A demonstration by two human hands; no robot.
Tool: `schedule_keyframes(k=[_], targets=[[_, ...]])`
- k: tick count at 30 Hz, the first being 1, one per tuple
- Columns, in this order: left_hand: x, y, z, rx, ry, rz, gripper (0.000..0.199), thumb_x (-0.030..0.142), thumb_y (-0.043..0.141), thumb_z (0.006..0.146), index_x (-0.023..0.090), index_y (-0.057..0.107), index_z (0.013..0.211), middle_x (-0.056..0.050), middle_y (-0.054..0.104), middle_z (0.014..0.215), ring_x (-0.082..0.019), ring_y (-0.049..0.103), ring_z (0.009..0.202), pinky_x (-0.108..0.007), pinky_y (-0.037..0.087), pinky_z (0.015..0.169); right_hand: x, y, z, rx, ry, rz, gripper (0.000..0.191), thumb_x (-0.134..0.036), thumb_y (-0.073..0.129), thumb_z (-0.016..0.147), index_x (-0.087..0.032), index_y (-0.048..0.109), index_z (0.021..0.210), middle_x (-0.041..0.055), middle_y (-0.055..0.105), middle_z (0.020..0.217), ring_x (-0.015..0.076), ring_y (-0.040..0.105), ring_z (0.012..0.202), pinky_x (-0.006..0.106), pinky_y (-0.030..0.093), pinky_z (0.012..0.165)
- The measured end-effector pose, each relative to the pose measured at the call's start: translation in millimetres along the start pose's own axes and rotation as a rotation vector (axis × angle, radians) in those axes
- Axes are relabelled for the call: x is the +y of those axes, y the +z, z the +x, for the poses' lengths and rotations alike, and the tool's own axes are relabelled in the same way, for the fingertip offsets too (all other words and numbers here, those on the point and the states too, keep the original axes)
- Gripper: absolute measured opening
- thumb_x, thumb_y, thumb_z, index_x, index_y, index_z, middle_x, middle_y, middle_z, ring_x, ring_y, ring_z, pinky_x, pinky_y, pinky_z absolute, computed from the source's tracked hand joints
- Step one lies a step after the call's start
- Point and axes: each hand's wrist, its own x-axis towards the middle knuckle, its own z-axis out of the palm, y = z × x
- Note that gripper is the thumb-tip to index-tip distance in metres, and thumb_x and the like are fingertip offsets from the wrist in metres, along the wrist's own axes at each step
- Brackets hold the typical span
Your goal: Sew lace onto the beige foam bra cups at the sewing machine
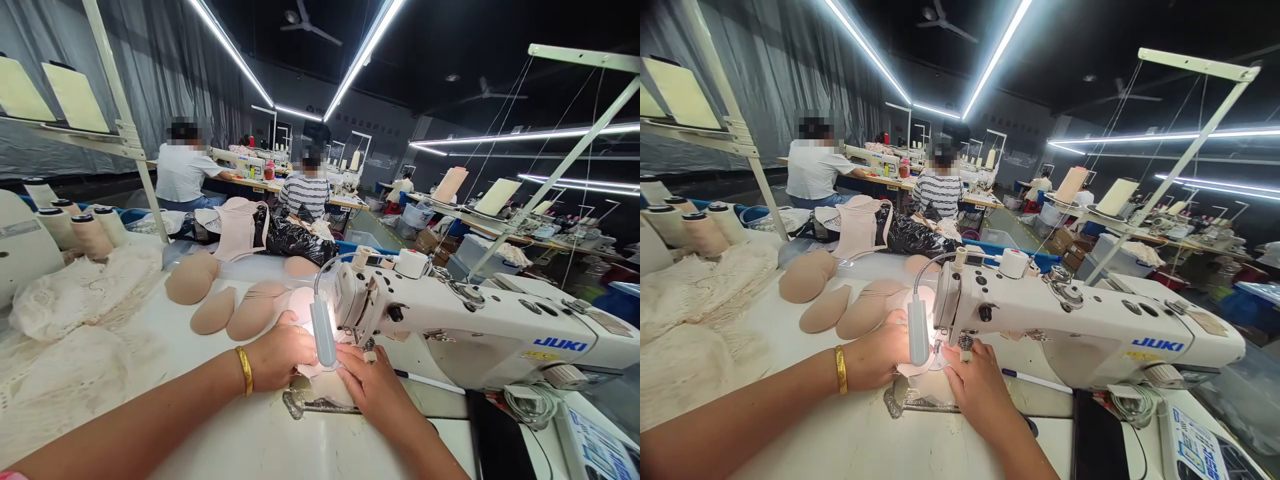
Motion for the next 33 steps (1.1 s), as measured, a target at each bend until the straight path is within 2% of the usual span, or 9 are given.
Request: schedule_keyframes(k=[5,10,13,21,30,33], targets=[[2,4.2,-1,-0.002,-0.027,-0.030,0.025,0.005,0.069,0.074,0.025,0.067,0.089,0.002,0.069,0.083,-0.021,0.062,0.085,-0.037,0.031,0.092,-1,-3,-1,0.030,-0.045,0.042,0.034,-0.018,0.048,0.102,-0.033,0.070,0.124,0.0057,0.075,0.122,0.0273,0.067,0.105,0.045,0.053,0.089],[2,2.2,-1,-0.018,-0.031,-0.027,0.025,0.003,0.070,0.070,0.023,0.065,0.083,0.003,0.069,0.082,-0.020,0.062,0.085,-0.038,0.031,0.094,1,-1,-4,0.157,-0.037,0.090,0.023,-0.021,0.043,0.105,-0.024,0.066,0.107,0.0068,0.074,0.096,0.0252,0.065,0.086,0.040,0.055,0.076],[3,0.0,0,-0.028,-0.047,-0.031,0.020,0.003,0.068,0.070,0.021,0.062,0.076,0.003,0.069,0.081,-0.020,0.061,0.083,-0.038,0.030,0.093,4,5,-5,0.248,0.001,0.135,0.021,-0.025,0.042,0.107,-0.023,0.063,0.109,0.0072,0.071,0.093,0.0252,0.067,0.084,0.040,0.056,0.073],[4,3.3,-1,-0.030,-0.037,-0.030,0.028,-0.001,0.067,0.063,0.022,0.064,0.078,0.003,0.071,0.082,-0.020,0.061,0.082,-0.040,0.030,0.091,5,8,-6,0.220,0.085,0.205,0.020,-0.028,0.042,0.108,-0.025,0.062,0.110,0.0068,0.072,0.102,0.0252,0.070,0.093,0.041,0.059,0.081],[6,5.0,-3,0.017,-0.026,-0.022,0.018,0.006,0.071,0.074,0.021,0.063,0.078,0.003,0.070,0.082,-0.019,0.061,0.082,-0.039,0.029,0.089,-2,-3,-3,0.255,0.016,0.142,0.024,-0.027,0.040,0.108,-0.023,0.064,0.109,0.0081,0.074,0.097,0.0262,0.072,0.091,0.040,0.061,0.076],[5,6.5,-3,0.017,-0.028,-0.027,0.018,0.006,0.070,0.074,0.021,0.062,0.077,0.004,0.070,0.082,-0.019,0.061,0.083,-0.039,0.029,0.089,-2,-3,-3,0.257,0.007,0.142,0.024,-0.026,0.040,0.108,-0.023,0.064,0.111,0.0080,0.074,0.097,0.0256,0.072,0.090,0.039,0.061,0.075]])
